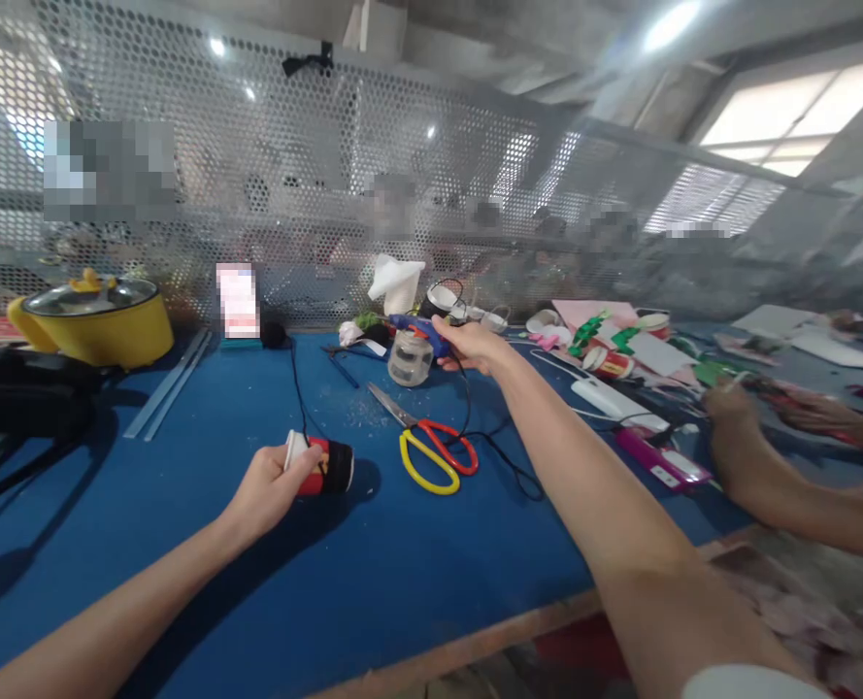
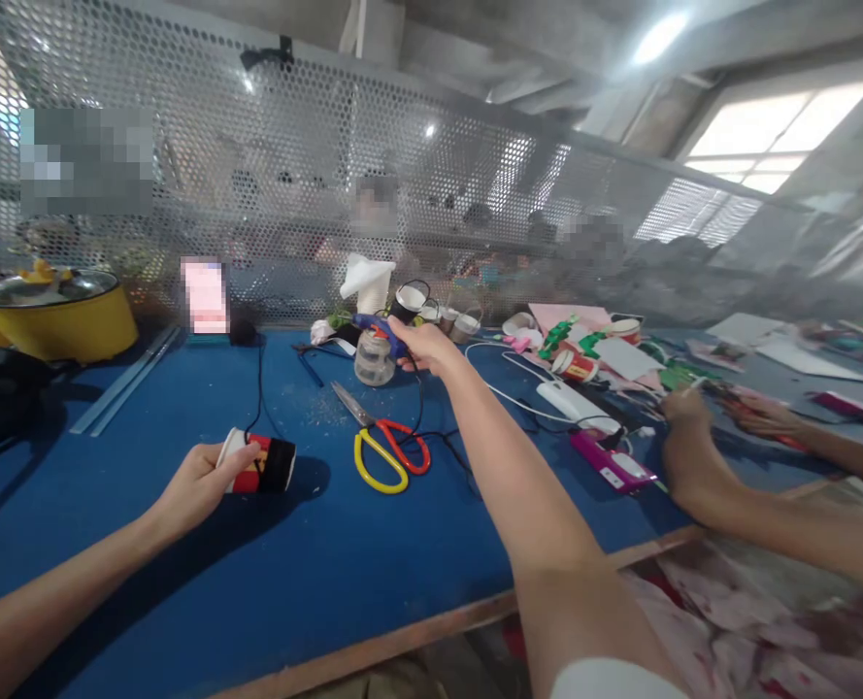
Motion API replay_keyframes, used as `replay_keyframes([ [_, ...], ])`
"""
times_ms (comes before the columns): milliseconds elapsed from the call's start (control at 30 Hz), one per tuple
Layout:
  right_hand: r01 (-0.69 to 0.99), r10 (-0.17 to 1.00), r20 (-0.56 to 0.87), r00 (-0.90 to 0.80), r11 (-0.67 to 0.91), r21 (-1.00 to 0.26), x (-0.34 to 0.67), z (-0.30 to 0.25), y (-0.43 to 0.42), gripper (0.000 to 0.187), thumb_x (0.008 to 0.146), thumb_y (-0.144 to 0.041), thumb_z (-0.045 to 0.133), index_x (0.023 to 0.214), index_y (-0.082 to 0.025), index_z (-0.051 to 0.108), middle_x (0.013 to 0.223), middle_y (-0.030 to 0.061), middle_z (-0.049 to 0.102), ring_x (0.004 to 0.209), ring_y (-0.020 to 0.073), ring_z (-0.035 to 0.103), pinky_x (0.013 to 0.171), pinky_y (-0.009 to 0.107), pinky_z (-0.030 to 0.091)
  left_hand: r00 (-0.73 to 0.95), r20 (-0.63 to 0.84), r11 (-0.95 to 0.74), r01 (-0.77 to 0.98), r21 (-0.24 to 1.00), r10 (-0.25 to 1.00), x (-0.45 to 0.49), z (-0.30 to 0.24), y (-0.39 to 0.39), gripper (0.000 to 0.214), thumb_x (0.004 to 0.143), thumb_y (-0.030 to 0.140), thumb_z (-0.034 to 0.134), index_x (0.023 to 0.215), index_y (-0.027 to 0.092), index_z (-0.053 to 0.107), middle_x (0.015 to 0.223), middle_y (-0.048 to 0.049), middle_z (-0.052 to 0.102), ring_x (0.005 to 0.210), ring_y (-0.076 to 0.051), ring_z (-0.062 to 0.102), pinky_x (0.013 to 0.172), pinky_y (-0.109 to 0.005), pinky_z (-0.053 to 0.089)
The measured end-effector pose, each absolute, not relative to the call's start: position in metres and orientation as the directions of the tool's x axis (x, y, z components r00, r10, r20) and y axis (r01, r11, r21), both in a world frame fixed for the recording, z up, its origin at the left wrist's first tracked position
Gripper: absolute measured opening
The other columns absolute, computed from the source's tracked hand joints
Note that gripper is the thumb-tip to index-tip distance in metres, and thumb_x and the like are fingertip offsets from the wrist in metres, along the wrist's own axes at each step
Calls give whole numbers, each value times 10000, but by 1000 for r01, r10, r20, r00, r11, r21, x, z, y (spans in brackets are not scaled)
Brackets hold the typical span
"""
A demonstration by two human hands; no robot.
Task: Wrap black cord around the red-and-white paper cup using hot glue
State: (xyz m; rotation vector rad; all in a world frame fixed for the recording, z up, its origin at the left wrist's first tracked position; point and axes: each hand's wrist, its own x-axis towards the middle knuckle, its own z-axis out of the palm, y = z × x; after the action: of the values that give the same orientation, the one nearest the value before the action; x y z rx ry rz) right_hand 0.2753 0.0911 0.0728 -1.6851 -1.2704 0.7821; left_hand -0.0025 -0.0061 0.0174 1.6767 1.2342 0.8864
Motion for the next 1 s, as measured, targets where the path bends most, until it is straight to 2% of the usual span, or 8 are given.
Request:
replay_keyframes([
  [100, 348, 971, -147, 187, -206, -915, 273, 67, 99, 413, 648, -549, 472, 575, -143, 497, 446, 53, 549, 460, 164, 564, 423, 292, 454, 284, 71, -177, 367, 913, 956, -5, 15, -4, 336, 681, 366, 442, 430, 154, 371, 427, 49, 287, 424, -63, 244, 411, -205, 194],
  [200, 311, 968, -179, 176, -227, -923, 269, 65, 102, 343, 666, -478, 510, 619, -139, 508, 451, 43, 562, 408, 133, 543, 363, 242, 431, 287, 83, -190, 367, 911, 954, -6, 11, -2, 358, 677, 373, 450, 413, 161, 338, 422, 53, 267, 418, -63, 235, 407, -206, 181],
  [367, 312, 969, -47, 242, -123, -942, 261, 61, 101, 205, 684, -327, 535, 656, -124, 532, 414, -1, 523, 335, 84, 484, 297, 170, 354, 305, 38, -155, 370, 916, 952, -7, 7, 0, 369, 683, 382, 441, 414, 166, 311, 430, 53, 245, 418, -63, 215, 406, -212, 164],
  [567, 345, 959, 165, 229, 79, -935, 253, 48, 89, 176, 647, -312, 551, 655, -139, 519, 448, -26, 510, 364, 68, 477, 343, 168, 360, 286, -31, -76, 355, 932, 958, -6, 4, 3, 372, 674, 388, 441, 397, 157, 351, 408, 52, 270, 412, -63, 227, 404, -208, 171],
  [700, 325, 952, 210, 222, 131, -937, 253, 45, 88, 191, 651, -329, 532, 611, -149, 483, 459, -23, 506, 377, 79, 483, 358, 184, 367, 290, -48, -56, 340, 939, 956, -7, 3, 3, 384, 666, 436, 432, 408, 162, 355, 417, 49, 278, 419, -68, 231, 411, -211, 179],
  [833, 288, 936, 257, 239, 184, -940, 251, 50, 88, 192, 667, -345, 501, 627, -160, 464, 490, -19, 510, 411, 90, 497, 391, 201, 389, 290, -49, -61, 357, 932, 956, -7, 5, 3, 400, 660, 447, 431, 408, 176, 279, 425, 54, 239, 419, -65, 196, 411, -214, 159],
  [933, 246, 919, 310, 242, 251, -936, 245, 59, 74, 163, 659, -311, 510, 721, -167, 466, 606, -7, 554, 507, 97, 538, 481, 214, 428, 286, -57, -54, 365, 930, 957, -6, 6, 3, 395, 658, 439, 433, 412, 180, 263, 428, 54, 235, 419, -64, 191, 409, -215, 152],
  [1000, 177, 936, 307, 172, 278, -944, 239, 65, 58, 173, 642, -243, 517, 791, -164, 478, 646, -5, 570, 532, 97, 541, 497, 214, 428, 271, -79, -29, 374, 927, 959, -5, 7, 3, 385, 656, 431, 434, 411, 179, 277, 425, 53, 243, 416, -63, 194, 406, -215, 151],
])
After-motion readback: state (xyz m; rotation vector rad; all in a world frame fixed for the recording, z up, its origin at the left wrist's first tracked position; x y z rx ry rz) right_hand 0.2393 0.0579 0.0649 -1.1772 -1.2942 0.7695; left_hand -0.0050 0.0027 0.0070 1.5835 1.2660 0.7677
